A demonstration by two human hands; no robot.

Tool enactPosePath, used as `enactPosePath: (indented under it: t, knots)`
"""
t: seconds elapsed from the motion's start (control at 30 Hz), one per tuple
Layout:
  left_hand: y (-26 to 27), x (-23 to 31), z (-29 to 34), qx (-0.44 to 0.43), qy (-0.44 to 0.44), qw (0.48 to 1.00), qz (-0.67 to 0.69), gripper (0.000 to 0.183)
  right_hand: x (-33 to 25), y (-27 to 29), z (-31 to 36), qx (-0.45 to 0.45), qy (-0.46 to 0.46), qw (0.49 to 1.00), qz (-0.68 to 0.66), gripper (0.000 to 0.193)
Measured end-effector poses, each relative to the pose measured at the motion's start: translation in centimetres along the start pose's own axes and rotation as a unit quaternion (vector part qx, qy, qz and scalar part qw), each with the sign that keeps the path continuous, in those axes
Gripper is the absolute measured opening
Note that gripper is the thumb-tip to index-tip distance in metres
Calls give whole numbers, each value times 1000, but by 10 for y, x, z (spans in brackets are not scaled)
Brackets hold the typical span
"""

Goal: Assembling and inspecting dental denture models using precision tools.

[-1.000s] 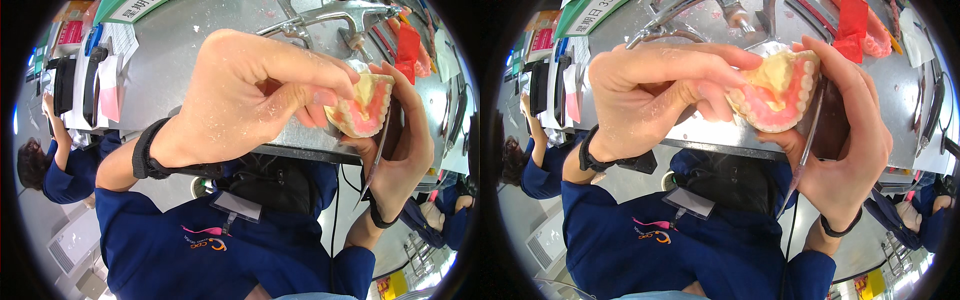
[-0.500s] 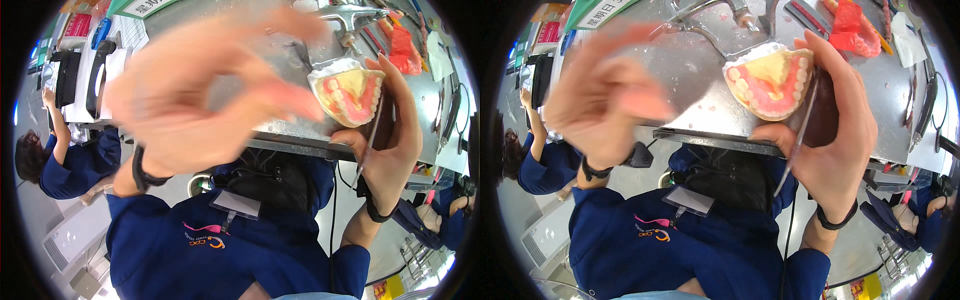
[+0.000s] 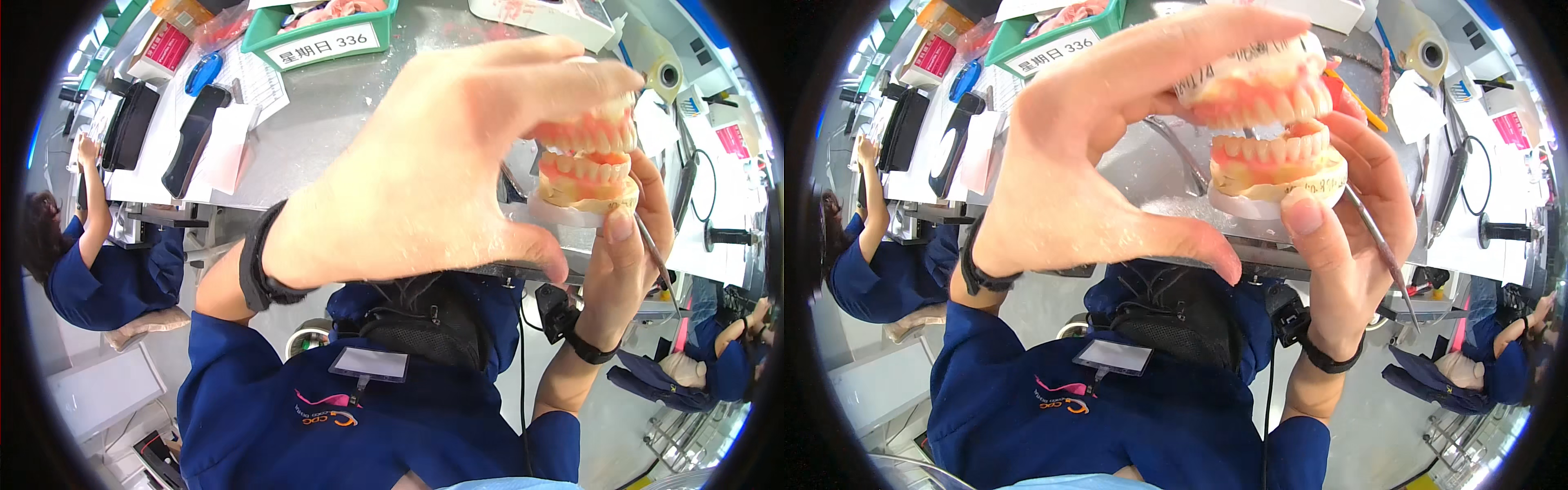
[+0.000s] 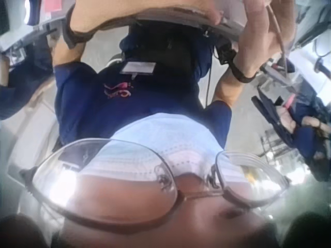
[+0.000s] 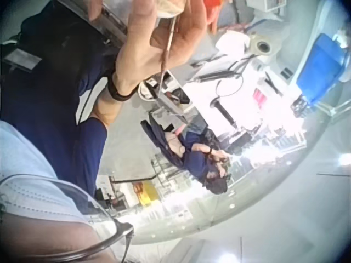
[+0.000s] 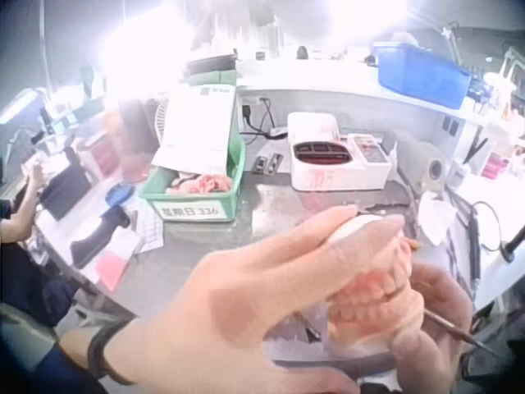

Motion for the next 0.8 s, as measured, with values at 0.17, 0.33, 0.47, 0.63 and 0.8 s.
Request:
enactPosePath:
  t: [0.17,0.33,0.47,0.63,0.8]
  knots:
    - [-1,18,0,46,-48,997,-44,75,-10,0,8,-47,-1,999,17,67]
    - [6,30,0,60,-35,996,-59,70,-16,-3,14,-63,12,998,10,61]
    - [5,33,0,16,-7,996,-92,68,-18,-5,18,-68,16,998,1,57]
    - [1,30,6,78,-81,987,-116,67,-19,-6,17,-68,10,997,-20,56]
    - [6,30,3,56,-65,992,-94,65,-22,-14,22,-48,-1,999,9,59]
Point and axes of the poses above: each hand's wrist, its own z-axis away from the middle knuckle, its own y-axis out of the back of the hand, x = y × z, the point moved 5 cm from there along -z, towards the middle knuckle, and after that the axes turned 6 degrees about -x, right-handed, at the moved point
